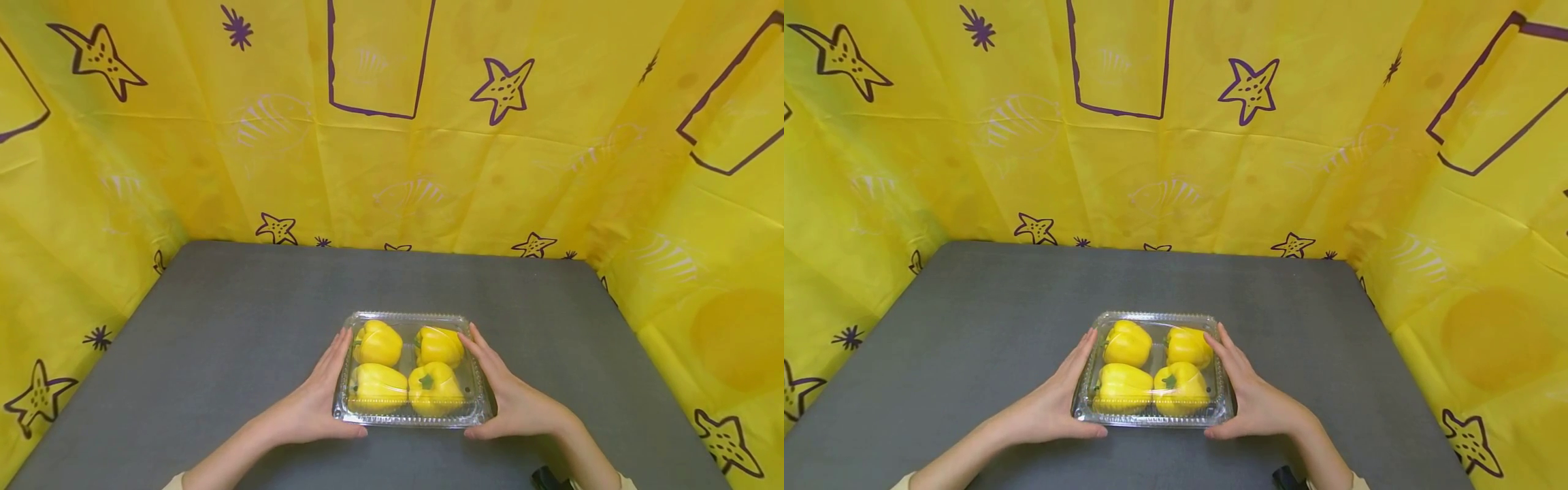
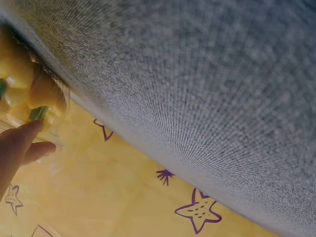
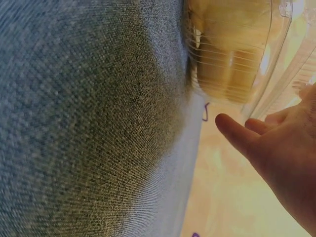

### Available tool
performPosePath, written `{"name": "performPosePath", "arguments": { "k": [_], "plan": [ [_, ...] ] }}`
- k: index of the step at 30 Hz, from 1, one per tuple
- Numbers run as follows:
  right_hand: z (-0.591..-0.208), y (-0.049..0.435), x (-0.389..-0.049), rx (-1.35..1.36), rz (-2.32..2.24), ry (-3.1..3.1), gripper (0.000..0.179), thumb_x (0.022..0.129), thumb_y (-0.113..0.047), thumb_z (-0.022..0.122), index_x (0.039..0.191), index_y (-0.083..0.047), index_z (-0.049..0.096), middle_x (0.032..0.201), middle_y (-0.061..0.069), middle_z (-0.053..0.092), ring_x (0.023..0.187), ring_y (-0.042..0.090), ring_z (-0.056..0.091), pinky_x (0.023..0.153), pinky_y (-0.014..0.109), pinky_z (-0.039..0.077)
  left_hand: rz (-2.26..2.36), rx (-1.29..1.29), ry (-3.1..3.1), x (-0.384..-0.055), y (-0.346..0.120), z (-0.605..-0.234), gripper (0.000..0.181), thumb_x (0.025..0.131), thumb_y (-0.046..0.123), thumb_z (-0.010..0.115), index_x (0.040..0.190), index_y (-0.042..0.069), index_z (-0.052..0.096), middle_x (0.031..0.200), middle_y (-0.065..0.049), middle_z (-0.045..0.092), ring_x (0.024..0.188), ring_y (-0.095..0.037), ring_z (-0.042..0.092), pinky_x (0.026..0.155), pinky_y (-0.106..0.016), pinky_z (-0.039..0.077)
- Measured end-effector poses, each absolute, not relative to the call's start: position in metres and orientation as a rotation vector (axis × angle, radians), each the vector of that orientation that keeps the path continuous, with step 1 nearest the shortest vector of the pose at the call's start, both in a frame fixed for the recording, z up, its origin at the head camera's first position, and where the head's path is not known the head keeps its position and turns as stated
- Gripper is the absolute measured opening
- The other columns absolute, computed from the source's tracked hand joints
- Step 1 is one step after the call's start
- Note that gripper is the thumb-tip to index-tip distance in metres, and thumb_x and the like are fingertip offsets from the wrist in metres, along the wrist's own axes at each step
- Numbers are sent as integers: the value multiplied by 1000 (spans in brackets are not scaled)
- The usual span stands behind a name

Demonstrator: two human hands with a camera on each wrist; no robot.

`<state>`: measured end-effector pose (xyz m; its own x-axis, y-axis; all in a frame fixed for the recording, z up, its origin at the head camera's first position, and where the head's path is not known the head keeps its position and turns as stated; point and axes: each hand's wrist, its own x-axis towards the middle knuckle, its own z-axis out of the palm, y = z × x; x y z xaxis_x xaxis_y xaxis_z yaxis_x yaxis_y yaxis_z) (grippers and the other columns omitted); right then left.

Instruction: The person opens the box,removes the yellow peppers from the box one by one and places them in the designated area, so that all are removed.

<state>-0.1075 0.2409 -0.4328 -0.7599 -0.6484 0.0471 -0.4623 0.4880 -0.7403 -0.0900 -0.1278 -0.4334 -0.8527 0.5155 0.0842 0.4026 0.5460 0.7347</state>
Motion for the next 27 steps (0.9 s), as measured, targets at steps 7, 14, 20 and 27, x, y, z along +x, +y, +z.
{"name": "performPosePath", "arguments": {
  "k": [7, 14, 20, 27],
  "plan": [
    [-432, 240, -108, -969, -1118, 2528, 120, 71, -43, 85, 158, -18, 5, 162, 5, -17, 145, 42, 2, 92, 79, 27, 1171, 811, 2685, -91, -126, -434, 138, 61, 40, 91, 156, 5, -2, 162, -18, -3, 147, -37, 3, 111, -56, 17],
    [-429, 239, -107, -980, -1104, 2555, 117, 71, -43, 85, 157, -20, 9, 162, 7, -14, 145, 40, 5, 94, 76, 29, 1120, 803, 2708, -91, -126, -432, 135, 63, 39, 89, 156, 5, -1, 162, -15, -2, 148, -33, 4, 111, -50, 18],
    [-427, 239, -108, -981, -1107, 2561, 115, 71, -43, 85, 157, -21, 11, 162, 8, -13, 145, 41, 6, 94, 76, 29, 1109, 807, 2719, -91, -127, -432, 131, 64, 38, 88, 156, 3, 1, 162, -15, -1, 148, -28, 3, 112, -48, 19],
    [-428, 240, -108, -1005, -1114, 2586, 112, 71, -43, 85, 156, -19, 16, 163, 10, -9, 145, 41, 9, 95, 75, 30, 1092, 819, 2738, -91, -127, -433, 129, 65, 40, 86, 156, 3, 1, 162, -16, 1, 148, -28, 4, 112, -47, 20]
  ]
}}
